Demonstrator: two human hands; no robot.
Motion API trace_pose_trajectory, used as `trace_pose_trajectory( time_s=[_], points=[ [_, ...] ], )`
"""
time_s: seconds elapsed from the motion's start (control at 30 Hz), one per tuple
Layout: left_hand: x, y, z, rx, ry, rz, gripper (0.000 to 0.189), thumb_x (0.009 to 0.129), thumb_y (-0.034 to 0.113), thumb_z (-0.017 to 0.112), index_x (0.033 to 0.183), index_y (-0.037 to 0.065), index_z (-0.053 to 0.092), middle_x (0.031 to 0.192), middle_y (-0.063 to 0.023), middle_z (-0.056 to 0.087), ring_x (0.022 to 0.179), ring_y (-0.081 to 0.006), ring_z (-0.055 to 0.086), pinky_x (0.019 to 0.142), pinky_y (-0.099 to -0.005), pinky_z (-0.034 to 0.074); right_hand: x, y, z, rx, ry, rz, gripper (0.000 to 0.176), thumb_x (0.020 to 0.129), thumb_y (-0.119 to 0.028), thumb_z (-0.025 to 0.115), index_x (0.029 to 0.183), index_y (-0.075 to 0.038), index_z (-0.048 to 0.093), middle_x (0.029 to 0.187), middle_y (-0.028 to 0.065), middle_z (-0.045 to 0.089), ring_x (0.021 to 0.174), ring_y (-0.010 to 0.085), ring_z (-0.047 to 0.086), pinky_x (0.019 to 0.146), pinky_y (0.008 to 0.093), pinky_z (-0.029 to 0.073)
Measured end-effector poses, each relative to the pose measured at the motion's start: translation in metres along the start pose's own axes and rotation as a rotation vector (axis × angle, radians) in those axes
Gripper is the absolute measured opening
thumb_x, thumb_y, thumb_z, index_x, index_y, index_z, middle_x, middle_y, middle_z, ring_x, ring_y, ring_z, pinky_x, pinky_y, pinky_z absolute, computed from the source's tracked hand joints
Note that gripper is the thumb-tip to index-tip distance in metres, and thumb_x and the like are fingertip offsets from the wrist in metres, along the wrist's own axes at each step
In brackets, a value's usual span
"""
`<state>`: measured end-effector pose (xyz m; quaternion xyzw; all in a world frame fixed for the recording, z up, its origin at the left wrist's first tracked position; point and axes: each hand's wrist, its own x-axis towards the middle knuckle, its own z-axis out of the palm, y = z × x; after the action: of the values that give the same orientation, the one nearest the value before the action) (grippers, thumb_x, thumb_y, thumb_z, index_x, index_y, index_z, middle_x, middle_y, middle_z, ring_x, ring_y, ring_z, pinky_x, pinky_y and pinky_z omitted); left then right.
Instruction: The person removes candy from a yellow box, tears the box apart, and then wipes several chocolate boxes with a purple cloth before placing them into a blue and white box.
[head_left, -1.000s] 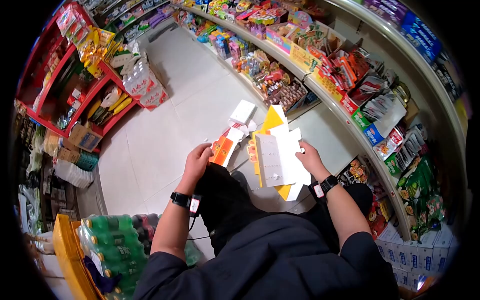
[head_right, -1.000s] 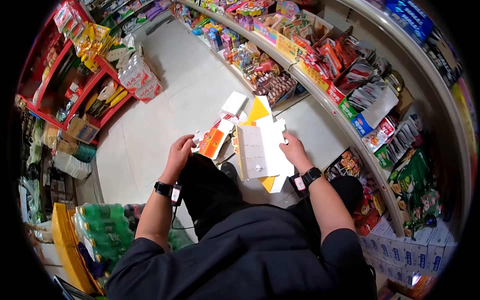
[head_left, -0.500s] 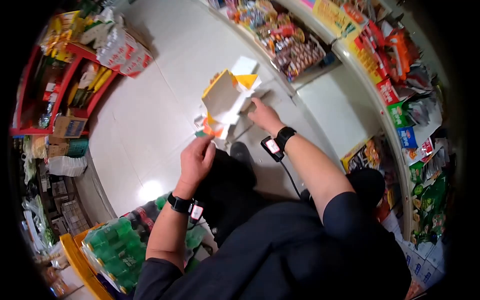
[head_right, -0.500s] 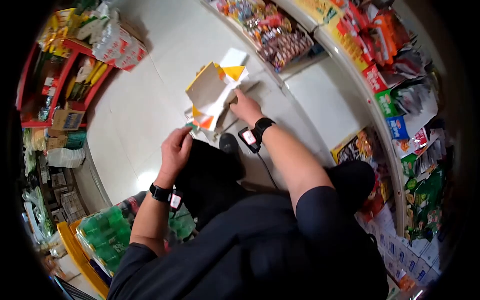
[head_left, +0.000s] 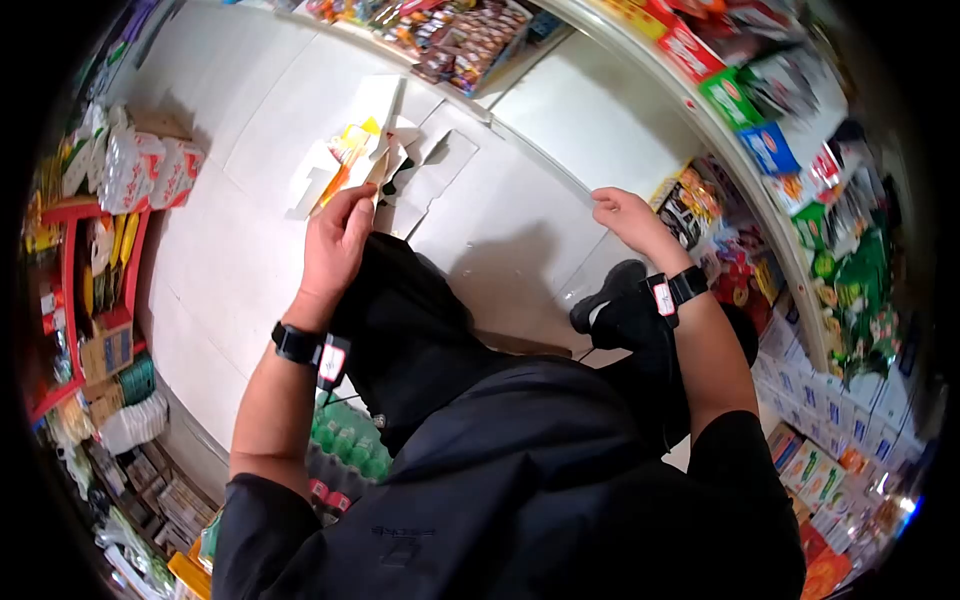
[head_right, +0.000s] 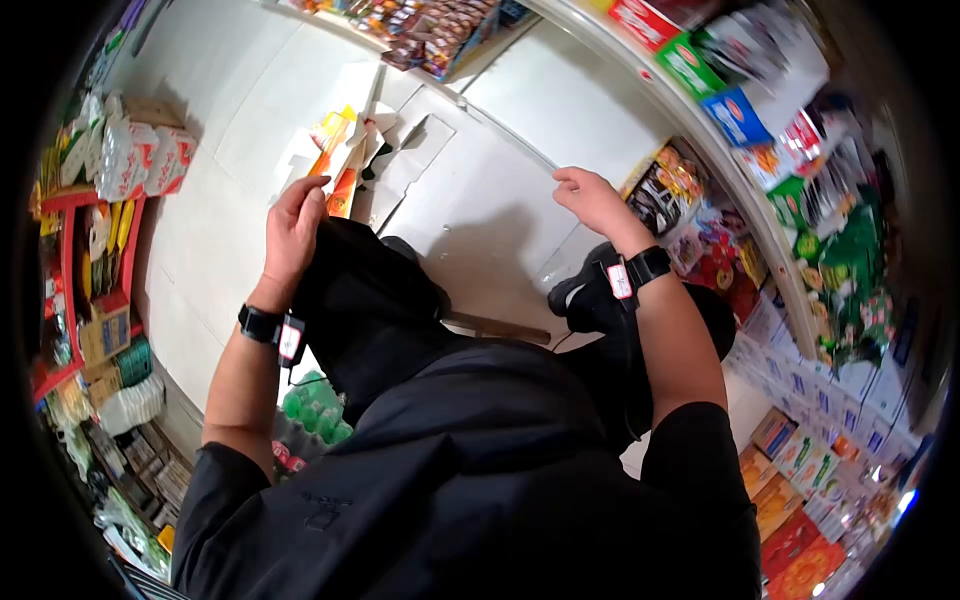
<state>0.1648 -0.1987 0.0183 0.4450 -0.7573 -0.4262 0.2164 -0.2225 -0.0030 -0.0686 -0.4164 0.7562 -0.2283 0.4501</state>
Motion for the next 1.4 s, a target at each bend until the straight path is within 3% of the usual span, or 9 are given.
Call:
trace_pose_trajectory(
  time_s=[0.23,0.3,0.4,0.5,0.63,0.8,1.13,1.3,1.4],
  points=[
    [-0.005,0.036,0.023,-0.017,-0.027,0.047,0.031,0.101,0.024,0.053,0.11,-0.001,0.067,0.076,-0.0056,0.062,0.071,-0.0131,0.059,0.069,-0.0287,0.049,-0.089,-0.007,-0.003,0.157,0.066,-0.046,0.044,0.09,-0.021,0.065,0.127,0.002,0.06,0.109,0.014,0.07,0.098,0.0201,0.065,0.088,0.0307,0.051],
    [-0.027,0.039,0.02,-0.03,0.009,0.056,0.031,0.101,0.025,0.053,0.11,-0.001,0.067,0.076,-0.0058,0.062,0.072,-0.0133,0.059,0.069,-0.0292,0.049,-0.109,-0.018,-0.009,0.191,-0.025,-0.128,0.04,0.093,-0.019,0.064,0.128,0.0,0.06,0.104,0.0024,0.066,0.089,0.01,0.059,0.073,0.026,0.049],
    [-0.057,0.033,0.007,0.017,0.165,0.189,0.032,0.101,0.025,0.053,0.11,-0.001,0.068,0.075,-0.0041,0.062,0.069,-0.0107,0.058,0.066,-0.0261,0.047,-0.128,-0.049,-0.027,0.061,-0.012,-0.211,0.039,0.093,-0.018,0.064,0.127,0.001,0.06,0.104,0.0028,0.067,0.09,0.0108,0.061,0.077,0.0264,0.05],
    [-0.093,0.034,-0.013,-0.216,0.094,-0.016,0.034,0.103,0.028,0.051,0.116,0.0,0.065,0.08,-0.0019,0.063,0.068,-0.007,0.055,0.061,-0.0217,0.043,-0.136,-0.076,-0.029,0.032,-0.005,-0.299,0.04,0.093,-0.02,0.064,0.127,0.002,0.06,0.105,0.0042,0.068,0.091,0.0114,0.062,0.08,0.0263,0.051],
    [-0.108,-0.004,-0.035,-1.132,-0.024,-0.192,0.055,0.105,0.049,0.04,0.131,0.004,0.055,0.096,-0.0051,0.065,0.076,-0.0095,0.058,0.053,-0.0206,0.037,-0.137,-0.112,-0.012,0.012,-0.039,-0.353,0.038,0.091,-0.019,0.065,0.123,0.002,0.063,0.105,0.0084,0.069,0.096,0.0159,0.064,0.088,0.0299,0.051],
    [-0.114,-0.013,-0.067,-1.586,0.001,-0.126,0.068,0.104,0.059,0.026,0.137,0.004,0.05,0.115,-0.0166,0.065,0.097,-0.0241,0.066,0.063,-0.0265,0.047,-0.14,-0.148,0.02,-0.071,-0.116,-0.34,0.039,0.091,-0.017,0.063,0.124,0.002,0.061,0.103,0.0079,0.069,0.095,0.0149,0.063,0.086,0.0298,0.051],
    [-0.119,-0.015,-0.067,-1.649,0.108,-0.112,0.072,0.103,0.061,0.023,0.138,0.004,0.049,0.124,-0.0183,0.059,0.109,-0.029,0.06,0.076,-0.0352,0.049,-0.149,-0.17,0.039,-0.077,-0.226,-0.344,0.036,0.092,-0.013,0.063,0.124,0.002,0.061,0.106,0.0057,0.068,0.098,0.0132,0.062,0.088,0.0273,0.049],
    [-0.141,0.022,-0.054,-1.704,-0.035,-0.02,0.074,0.103,0.063,0.022,0.138,0.004,0.05,0.128,-0.0184,0.057,0.121,-0.0325,0.056,0.104,-0.0467,0.045,-0.152,-0.232,0.105,-0.044,-0.319,-0.592,0.031,0.089,-0.014,0.065,0.116,0.0,0.066,0.096,0.0102,0.07,0.087,0.0147,0.065,0.081,0.029,0.052],
    [-0.147,0.046,-0.037,-1.7,-0.094,0.024,0.074,0.103,0.062,0.022,0.138,0.005,0.051,0.129,-0.0178,0.058,0.126,-0.0323,0.053,0.107,-0.0469,0.043,-0.161,-0.252,0.142,-0.035,-0.227,-0.825,0.026,0.088,-0.015,0.065,0.11,-0.002,0.066,0.091,0.0115,0.069,0.083,0.02,0.067,0.078,0.0316,0.053]
  ],
)
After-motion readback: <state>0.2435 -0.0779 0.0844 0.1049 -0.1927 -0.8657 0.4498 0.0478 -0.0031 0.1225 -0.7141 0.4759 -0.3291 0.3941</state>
